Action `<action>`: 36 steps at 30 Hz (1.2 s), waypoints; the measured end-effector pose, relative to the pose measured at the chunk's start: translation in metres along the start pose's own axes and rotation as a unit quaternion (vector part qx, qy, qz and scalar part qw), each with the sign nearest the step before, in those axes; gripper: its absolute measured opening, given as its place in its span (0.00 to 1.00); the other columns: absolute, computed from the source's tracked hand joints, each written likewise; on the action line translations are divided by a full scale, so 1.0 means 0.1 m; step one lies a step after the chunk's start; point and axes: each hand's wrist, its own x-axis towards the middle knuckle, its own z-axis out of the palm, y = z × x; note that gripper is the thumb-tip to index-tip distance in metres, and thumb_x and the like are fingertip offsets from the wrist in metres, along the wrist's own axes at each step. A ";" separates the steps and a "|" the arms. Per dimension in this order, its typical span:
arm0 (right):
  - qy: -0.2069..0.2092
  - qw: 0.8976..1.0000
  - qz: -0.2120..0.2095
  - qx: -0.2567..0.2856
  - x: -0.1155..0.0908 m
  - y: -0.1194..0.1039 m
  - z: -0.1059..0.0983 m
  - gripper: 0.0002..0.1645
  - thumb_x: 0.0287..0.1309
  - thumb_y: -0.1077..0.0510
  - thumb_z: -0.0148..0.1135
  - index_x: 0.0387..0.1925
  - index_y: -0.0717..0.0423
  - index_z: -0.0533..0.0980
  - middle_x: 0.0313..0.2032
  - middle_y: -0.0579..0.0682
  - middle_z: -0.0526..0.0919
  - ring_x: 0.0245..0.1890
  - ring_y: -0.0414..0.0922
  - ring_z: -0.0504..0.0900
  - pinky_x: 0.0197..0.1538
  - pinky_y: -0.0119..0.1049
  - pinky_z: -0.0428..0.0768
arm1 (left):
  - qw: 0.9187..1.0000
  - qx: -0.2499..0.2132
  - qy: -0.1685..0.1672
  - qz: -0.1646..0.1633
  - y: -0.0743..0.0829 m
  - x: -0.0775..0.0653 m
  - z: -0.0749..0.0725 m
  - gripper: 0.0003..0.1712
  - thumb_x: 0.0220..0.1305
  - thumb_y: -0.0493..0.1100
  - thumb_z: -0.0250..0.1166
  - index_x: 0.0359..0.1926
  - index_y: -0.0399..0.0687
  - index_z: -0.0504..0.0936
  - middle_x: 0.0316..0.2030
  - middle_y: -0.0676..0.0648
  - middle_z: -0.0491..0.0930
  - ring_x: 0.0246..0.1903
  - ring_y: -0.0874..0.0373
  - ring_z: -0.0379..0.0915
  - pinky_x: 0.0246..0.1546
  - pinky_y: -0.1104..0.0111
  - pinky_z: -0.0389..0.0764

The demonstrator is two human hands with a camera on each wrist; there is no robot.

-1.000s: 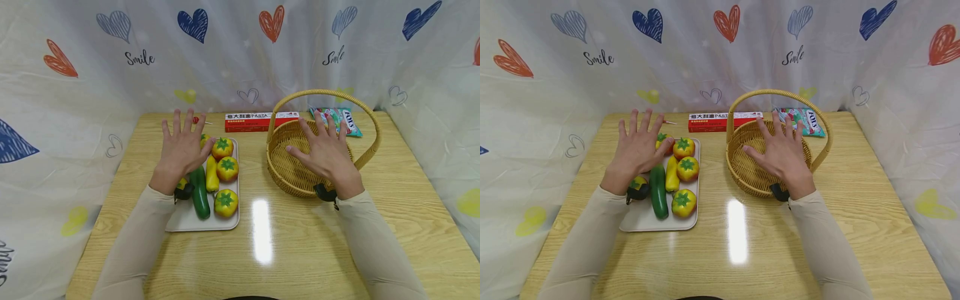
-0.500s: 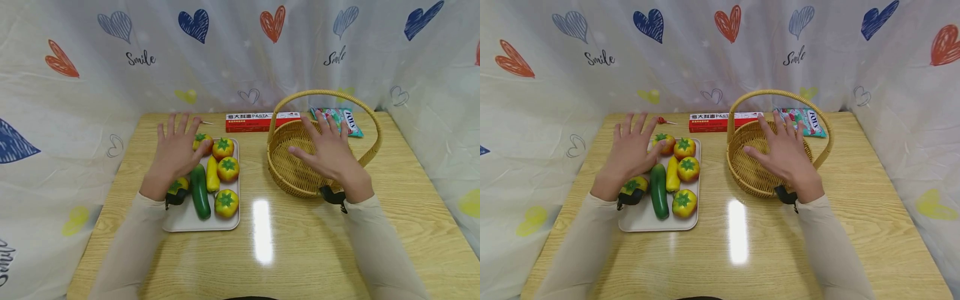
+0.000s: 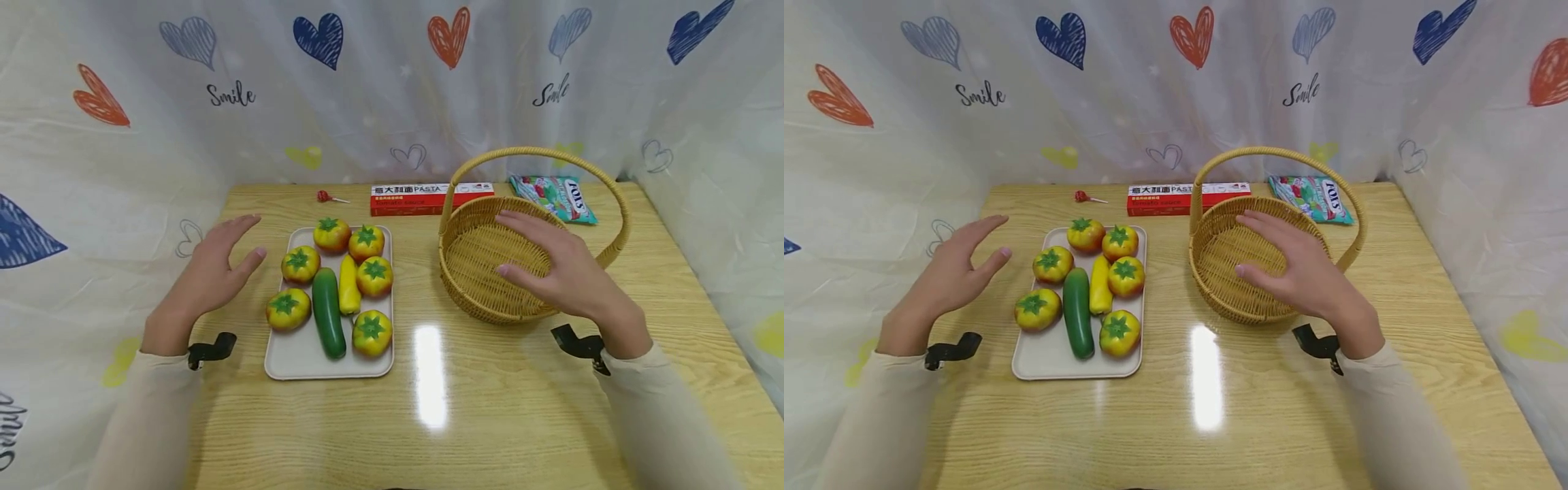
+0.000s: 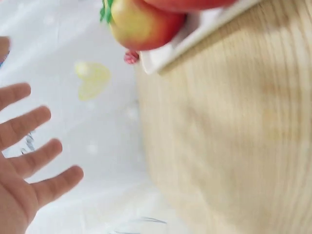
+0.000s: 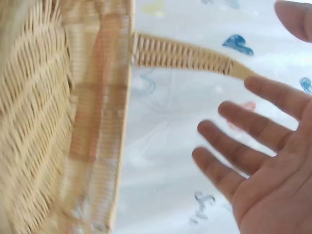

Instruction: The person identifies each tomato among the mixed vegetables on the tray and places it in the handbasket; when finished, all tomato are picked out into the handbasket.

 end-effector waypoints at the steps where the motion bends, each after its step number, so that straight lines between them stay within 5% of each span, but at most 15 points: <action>1: 0.005 1.000 -0.011 0.008 0.01 -0.01 0.04 0.47 0.66 0.49 0.78 0.82 0.34 0.69 0.79 0.47 0.74 0.80 0.56 0.72 0.77 0.66 0.72 | 1.000 -0.004 0.001 0.003 -0.03 -0.01 0.01 0.38 0.82 0.50 0.63 0.83 0.41 0.65 0.81 0.30 0.64 0.81 0.25 0.54 0.78 0.26 0.56; 6: -0.001 0.997 -0.063 0.038 0.18 -0.15 0.31 0.45 0.63 0.51 0.78 0.80 0.41 0.73 0.76 0.48 0.78 0.77 0.55 0.77 0.76 0.63 0.75 | 0.999 -0.038 -0.002 0.008 -0.20 0.06 0.14 0.35 0.79 0.43 0.67 0.81 0.43 0.70 0.79 0.31 0.69 0.79 0.25 0.61 0.74 0.25 0.65; 10: -0.037 0.994 -0.082 0.066 0.39 -0.33 0.53 0.43 0.67 0.46 0.76 0.80 0.44 0.72 0.77 0.46 0.77 0.78 0.52 0.75 0.79 0.61 0.73 | 0.997 -0.072 -0.021 -0.019 -0.32 0.19 0.26 0.32 0.79 0.39 0.66 0.80 0.46 0.73 0.79 0.35 0.70 0.80 0.30 0.62 0.73 0.27 0.67; 17: -0.064 0.982 -0.094 0.149 0.78 -0.63 0.92 0.40 0.70 0.43 0.74 0.79 0.43 0.73 0.78 0.45 0.76 0.80 0.46 0.72 0.82 0.54 0.71 | 0.987 -0.056 -0.130 -0.080 -0.49 0.49 0.49 0.34 0.80 0.41 0.63 0.83 0.51 0.68 0.81 0.34 0.66 0.82 0.29 0.57 0.80 0.30 0.59; 22: -0.080 0.977 -0.085 0.176 0.96 -0.73 1.20 0.37 0.70 0.44 0.73 0.77 0.46 0.76 0.77 0.47 0.78 0.81 0.49 0.71 0.84 0.52 0.68 | 0.979 -0.030 -0.180 -0.086 -0.49 0.54 0.54 0.38 0.79 0.42 0.62 0.85 0.50 0.63 0.84 0.32 0.59 0.83 0.25 0.50 0.80 0.27 0.54; 31: -0.141 0.984 -0.064 0.083 1.05 -0.66 1.54 0.38 0.65 0.57 0.73 0.75 0.53 0.77 0.76 0.55 0.78 0.78 0.55 0.74 0.83 0.52 0.70 | 0.968 -0.036 -0.226 -0.102 -0.53 0.48 0.48 0.46 0.79 0.48 0.63 0.89 0.55 0.53 0.88 0.35 0.47 0.84 0.19 0.29 0.76 0.18 0.43; 36: -0.175 0.984 -0.034 0.032 1.05 -0.67 1.56 0.40 0.65 0.55 0.77 0.76 0.55 0.76 0.74 0.58 0.78 0.75 0.56 0.77 0.81 0.51 0.72 | 0.965 -0.048 -0.233 -0.108 -0.53 0.48 0.45 0.47 0.78 0.48 0.65 0.89 0.55 0.53 0.88 0.35 0.45 0.85 0.20 0.27 0.77 0.19 0.42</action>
